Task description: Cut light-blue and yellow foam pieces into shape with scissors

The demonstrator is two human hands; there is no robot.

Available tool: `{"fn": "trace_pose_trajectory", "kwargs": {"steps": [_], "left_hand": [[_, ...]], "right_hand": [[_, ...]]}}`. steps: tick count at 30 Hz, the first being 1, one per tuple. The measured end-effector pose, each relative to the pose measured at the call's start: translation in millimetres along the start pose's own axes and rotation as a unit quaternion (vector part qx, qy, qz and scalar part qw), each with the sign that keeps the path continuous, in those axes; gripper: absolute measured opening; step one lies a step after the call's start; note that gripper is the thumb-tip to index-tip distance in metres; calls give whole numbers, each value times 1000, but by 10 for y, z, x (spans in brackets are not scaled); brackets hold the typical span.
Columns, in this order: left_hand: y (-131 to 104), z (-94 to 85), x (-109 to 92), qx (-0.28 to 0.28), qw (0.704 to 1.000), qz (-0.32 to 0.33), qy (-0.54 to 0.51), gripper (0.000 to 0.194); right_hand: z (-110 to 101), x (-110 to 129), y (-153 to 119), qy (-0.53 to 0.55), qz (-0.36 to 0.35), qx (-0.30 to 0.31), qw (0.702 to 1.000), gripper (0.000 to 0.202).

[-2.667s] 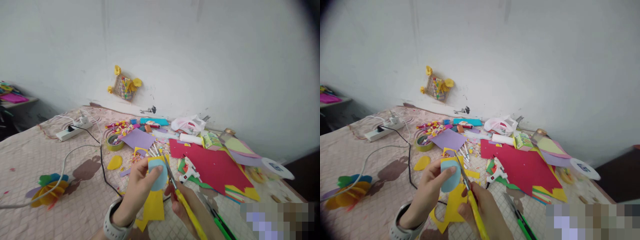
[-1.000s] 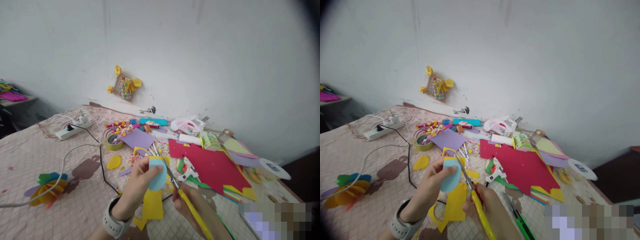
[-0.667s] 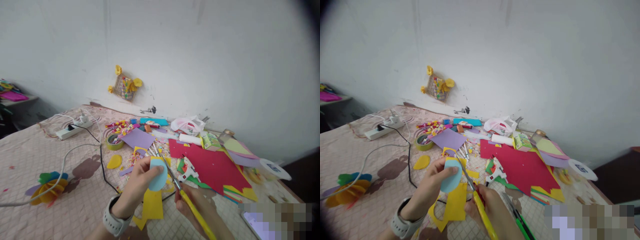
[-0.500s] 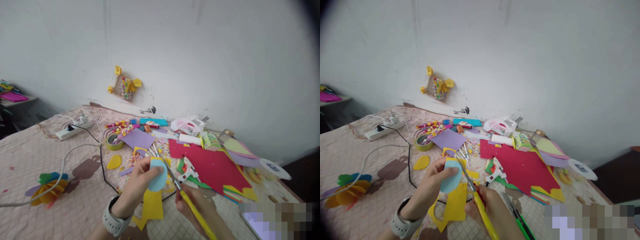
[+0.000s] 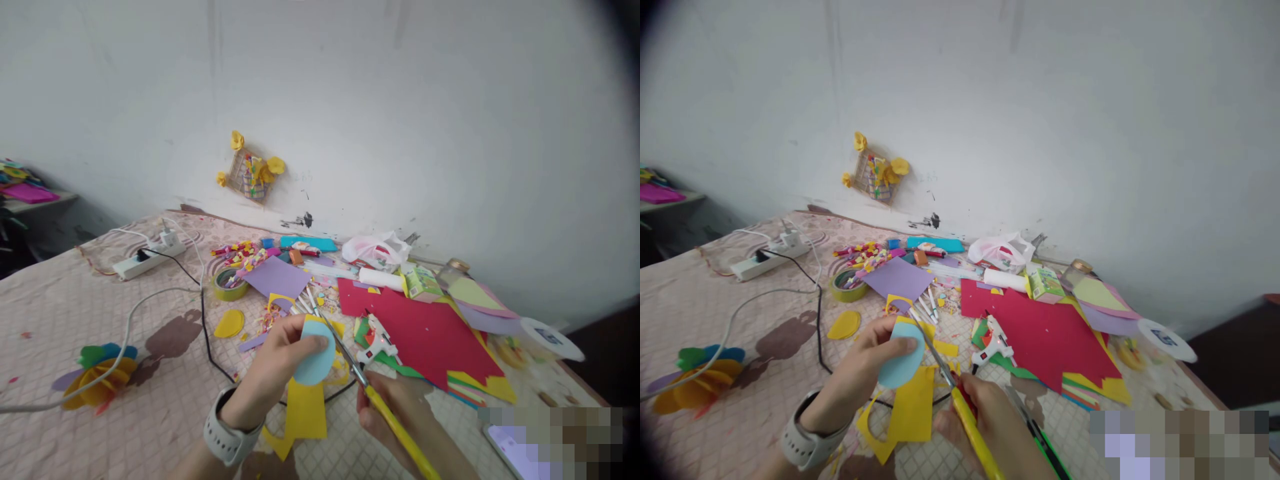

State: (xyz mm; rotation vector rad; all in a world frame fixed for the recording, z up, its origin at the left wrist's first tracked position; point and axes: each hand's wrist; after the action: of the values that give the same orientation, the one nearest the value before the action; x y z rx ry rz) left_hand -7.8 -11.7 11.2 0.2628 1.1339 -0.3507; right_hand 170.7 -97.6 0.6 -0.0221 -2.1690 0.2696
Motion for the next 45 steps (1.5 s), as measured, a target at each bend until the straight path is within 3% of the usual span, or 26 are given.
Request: {"fn": "trace_pose_trajectory", "kwargs": {"steps": [6, 29, 45], "left_hand": [[10, -5, 15, 2, 1000, -3, -6, 7], [27, -48, 15, 23, 999, -33, -1, 9], [44, -59, 21, 30, 999, -36, 1, 9]], "right_hand": [[-24, -25, -19, -28, 10, 13, 999, 44], [-78, -26, -50, 28, 36, 57, 997, 33], [-92, 49, -53, -1, 29, 66, 997, 45]]}}
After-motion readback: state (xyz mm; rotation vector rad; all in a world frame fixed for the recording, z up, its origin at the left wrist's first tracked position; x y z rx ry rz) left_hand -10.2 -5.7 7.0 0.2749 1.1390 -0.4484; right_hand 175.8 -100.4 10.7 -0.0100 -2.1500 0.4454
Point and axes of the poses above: each hand's wrist, its own y-axis towards the middle knuckle, its own z-axis out of the palm, x = y × z, and after that the axes turned 8 degrees about z, right-handed
